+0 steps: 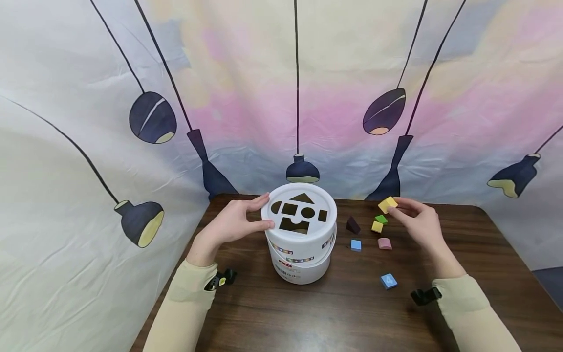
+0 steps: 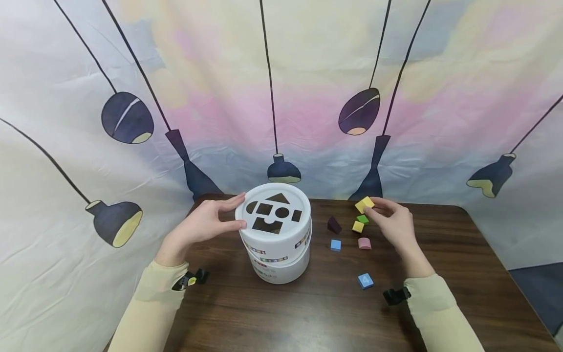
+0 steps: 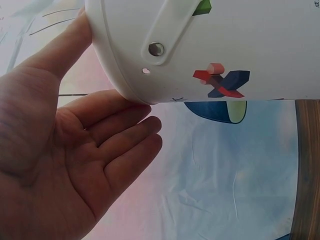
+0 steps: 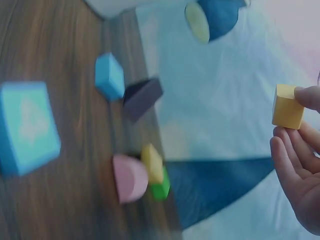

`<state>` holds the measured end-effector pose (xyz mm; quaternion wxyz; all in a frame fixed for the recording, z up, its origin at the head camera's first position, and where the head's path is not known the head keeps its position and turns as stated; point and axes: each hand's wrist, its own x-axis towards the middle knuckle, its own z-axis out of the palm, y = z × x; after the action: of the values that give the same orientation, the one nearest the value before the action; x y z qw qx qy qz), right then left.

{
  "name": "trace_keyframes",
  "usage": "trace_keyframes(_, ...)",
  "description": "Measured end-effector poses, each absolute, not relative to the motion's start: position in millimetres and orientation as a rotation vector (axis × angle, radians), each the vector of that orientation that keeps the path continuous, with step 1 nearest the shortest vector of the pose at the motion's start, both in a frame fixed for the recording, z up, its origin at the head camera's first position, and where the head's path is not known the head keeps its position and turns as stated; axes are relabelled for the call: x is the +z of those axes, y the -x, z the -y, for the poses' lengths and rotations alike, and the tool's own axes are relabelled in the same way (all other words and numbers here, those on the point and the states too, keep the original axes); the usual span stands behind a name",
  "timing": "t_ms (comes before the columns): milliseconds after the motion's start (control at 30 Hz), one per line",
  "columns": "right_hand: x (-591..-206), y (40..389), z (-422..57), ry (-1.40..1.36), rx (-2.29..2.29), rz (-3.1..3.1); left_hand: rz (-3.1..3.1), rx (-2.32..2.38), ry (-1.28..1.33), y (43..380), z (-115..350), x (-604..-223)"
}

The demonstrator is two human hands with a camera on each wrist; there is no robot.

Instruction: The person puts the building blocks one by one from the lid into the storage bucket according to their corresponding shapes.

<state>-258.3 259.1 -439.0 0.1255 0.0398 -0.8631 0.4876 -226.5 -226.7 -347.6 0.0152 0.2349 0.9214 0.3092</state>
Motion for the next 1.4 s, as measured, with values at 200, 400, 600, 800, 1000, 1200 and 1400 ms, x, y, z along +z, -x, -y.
trace_keyframes(200, -428.1, 252.7, -232.8, -0.190, 1.535, 2.452, -2.855, 0.964, -0.726, 225.6, 226.3, -346.5)
trace_keyframes(400, -417.4, 245.2, -208.7, -0.268, 1.688, 2.368, -2.862, 0.964, -0.713, 225.7, 226.6, -346.7)
trace_keyframes(600, -407.7, 237.6, -190.8, -0.320, 1.798, 2.311, -2.860, 0.972, -0.710, 225.6, 226.5, -346.7)
trace_keyframes(800, -402.8, 234.5, -177.6, -0.387, 1.870, 2.246, -2.866, 0.963, -0.718, 226.2, 227.3, -347.8)
trace_keyframes(1000, -397.2, 233.0, -160.0, -0.455, 1.947, 2.189, -2.868, 0.978, -0.717, 225.5, 227.4, -348.6)
trace_keyframes(1200, -388.9, 231.3, -138.7, -0.568, 1.970, 2.140, -2.881, 0.970, -0.729, 226.9, 228.3, -349.3)
trace_keyframes(1400, -382.9, 230.2, -120.1, -0.669, 1.854, 2.134, -2.876, 0.971, -0.729, 227.9, 227.7, -349.1)
